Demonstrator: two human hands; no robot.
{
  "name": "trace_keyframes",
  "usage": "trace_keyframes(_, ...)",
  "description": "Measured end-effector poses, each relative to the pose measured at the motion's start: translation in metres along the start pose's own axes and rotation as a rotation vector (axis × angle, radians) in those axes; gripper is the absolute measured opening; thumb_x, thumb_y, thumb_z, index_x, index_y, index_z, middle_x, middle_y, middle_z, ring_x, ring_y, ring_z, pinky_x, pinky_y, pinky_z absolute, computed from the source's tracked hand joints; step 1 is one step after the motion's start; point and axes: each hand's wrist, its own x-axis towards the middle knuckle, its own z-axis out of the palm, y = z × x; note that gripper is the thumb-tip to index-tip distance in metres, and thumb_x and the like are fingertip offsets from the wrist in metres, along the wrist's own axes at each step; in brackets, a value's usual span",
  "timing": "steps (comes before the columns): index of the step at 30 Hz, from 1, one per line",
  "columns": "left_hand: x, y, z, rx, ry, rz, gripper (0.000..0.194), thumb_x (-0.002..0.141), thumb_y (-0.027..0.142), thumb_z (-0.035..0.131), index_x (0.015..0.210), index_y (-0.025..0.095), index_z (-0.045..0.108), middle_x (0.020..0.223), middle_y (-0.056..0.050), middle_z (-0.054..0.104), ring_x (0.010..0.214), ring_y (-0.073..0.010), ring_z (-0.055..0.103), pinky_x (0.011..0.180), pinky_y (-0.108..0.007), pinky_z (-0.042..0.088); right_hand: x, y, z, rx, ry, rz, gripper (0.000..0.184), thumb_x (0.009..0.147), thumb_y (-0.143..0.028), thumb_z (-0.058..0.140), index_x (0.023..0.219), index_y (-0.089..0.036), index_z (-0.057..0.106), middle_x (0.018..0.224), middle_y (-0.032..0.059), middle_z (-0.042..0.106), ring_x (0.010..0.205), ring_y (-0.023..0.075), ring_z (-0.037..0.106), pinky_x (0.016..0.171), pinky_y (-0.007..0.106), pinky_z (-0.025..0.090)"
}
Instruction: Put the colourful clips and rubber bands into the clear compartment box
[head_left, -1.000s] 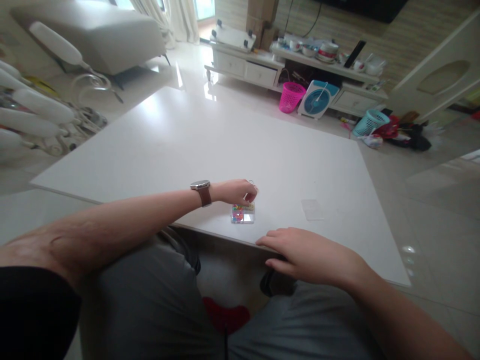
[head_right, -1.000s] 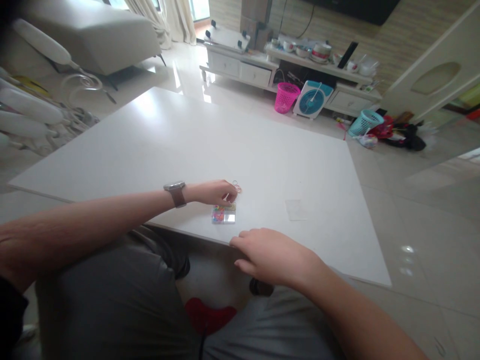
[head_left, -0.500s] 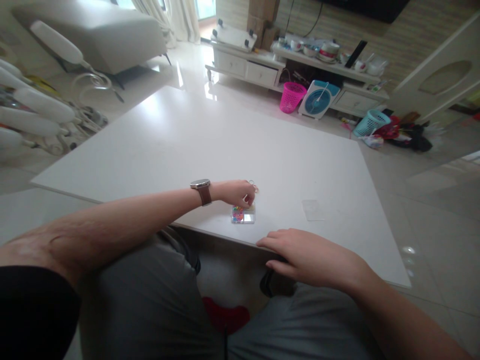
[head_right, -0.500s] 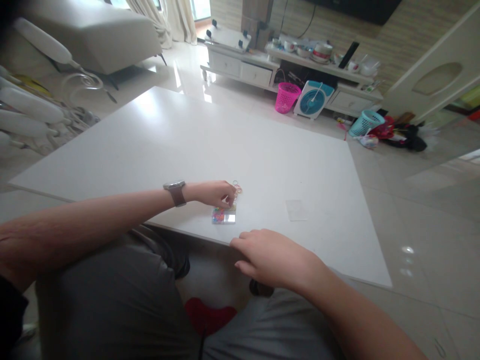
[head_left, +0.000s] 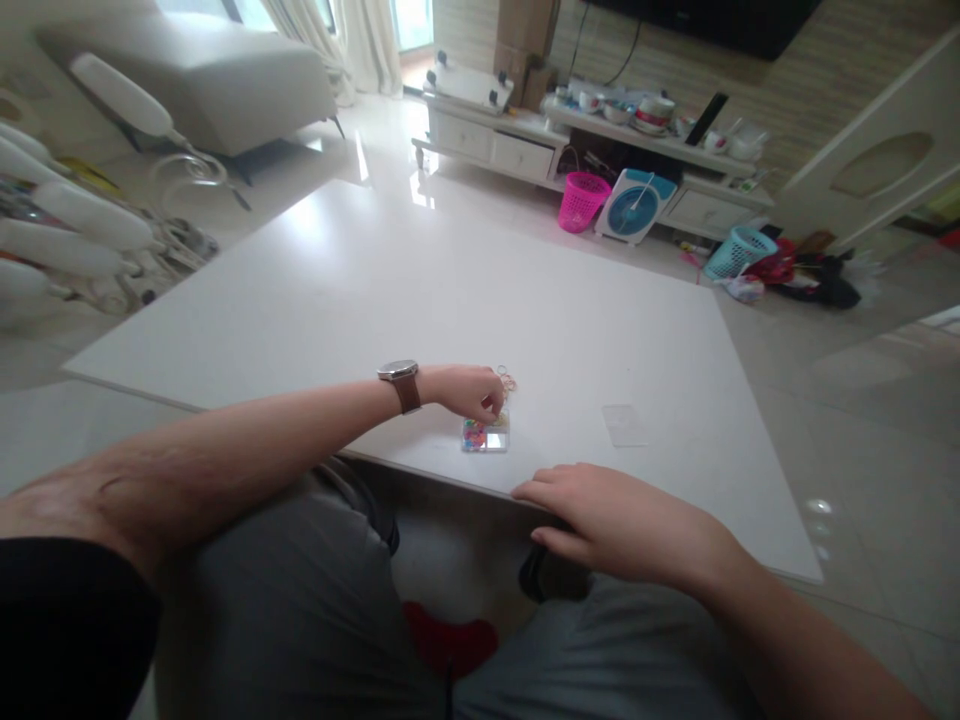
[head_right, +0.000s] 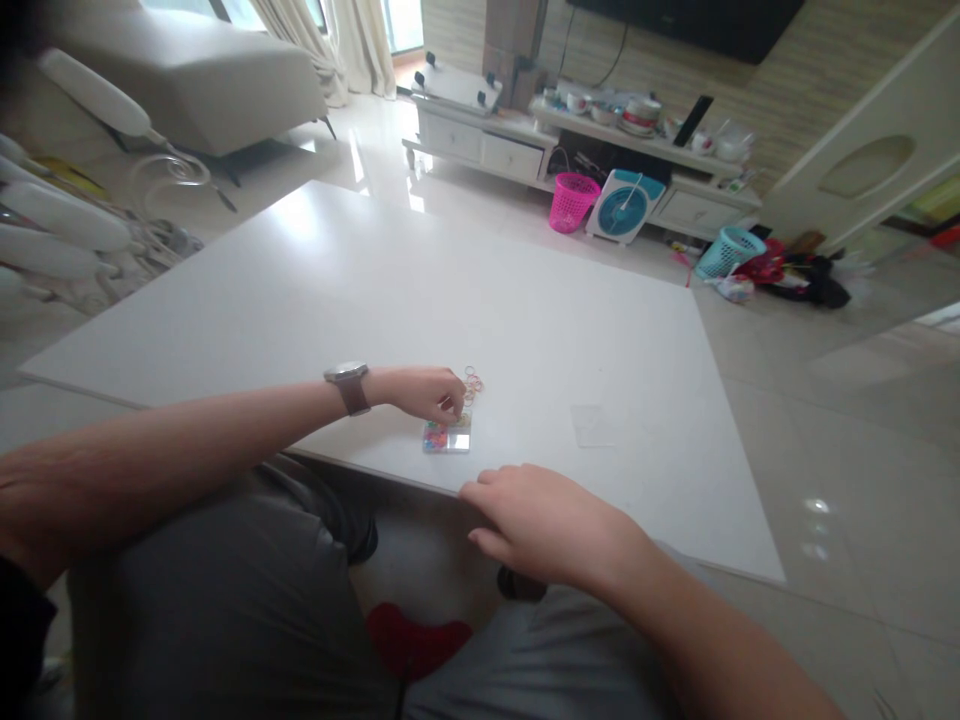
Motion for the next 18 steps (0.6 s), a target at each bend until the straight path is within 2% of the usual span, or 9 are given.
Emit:
trace_keyframes(3,0.001,-0.002,-0.004,0.003,0.093,-0.011,0.015,0.076,0.016,0.060,0.068,0.018,0.072,0.063,0.000,0.064,0.057,-0.0088,0.053,0.059,-0.021,0.039,0.001,0.000,-0.001,0.005,0.000,0.002,0.026,0.096,-0.033,0.055,0.116,-0.022,0.066,0.104,0.0086,0.070,0.095,0.0249,0.065,0.082,0.036,0.048)
trace_keyframes(7,0.001,-0.016,-0.007,0.037,0.291,-0.195,0.017,0.081,0.023,0.059,0.082,0.017,0.076,0.069,-0.001,0.067,0.060,-0.0099,0.055,0.061,-0.022,0.039,0.000,-0.001,-0.001,-0.005,0.000,0.008,0.025,0.096,-0.033,0.055,0.115,-0.022,0.065,0.105,0.0084,0.070,0.095,0.0247,0.065,0.081,0.036,0.048)
trace_keyframes(12,0.002,-0.034,0.004,0.028,0.292,-0.329,0.019,0.078,0.025,0.064,0.092,0.017,0.075,0.081,-0.003,0.071,0.068,-0.0119,0.059,0.064,-0.023,0.041,-0.001,0.001,0.001,-0.013,0.002,0.001,0.028,0.096,-0.035,0.054,0.119,-0.022,0.065,0.107,0.0088,0.070,0.097,0.0251,0.065,0.082,0.037,0.047)
trace_keyframes(18,0.009,-0.033,0.016,0.038,0.301,-0.305,0.024,0.078,0.032,0.065,0.096,0.018,0.072,0.092,-0.005,0.067,0.075,-0.0138,0.058,0.068,-0.025,0.042,-0.001,0.000,0.000,-0.016,0.003,0.006,0.029,0.096,-0.035,0.053,0.120,-0.022,0.065,0.107,0.0088,0.070,0.097,0.0255,0.065,0.081,0.037,0.047)
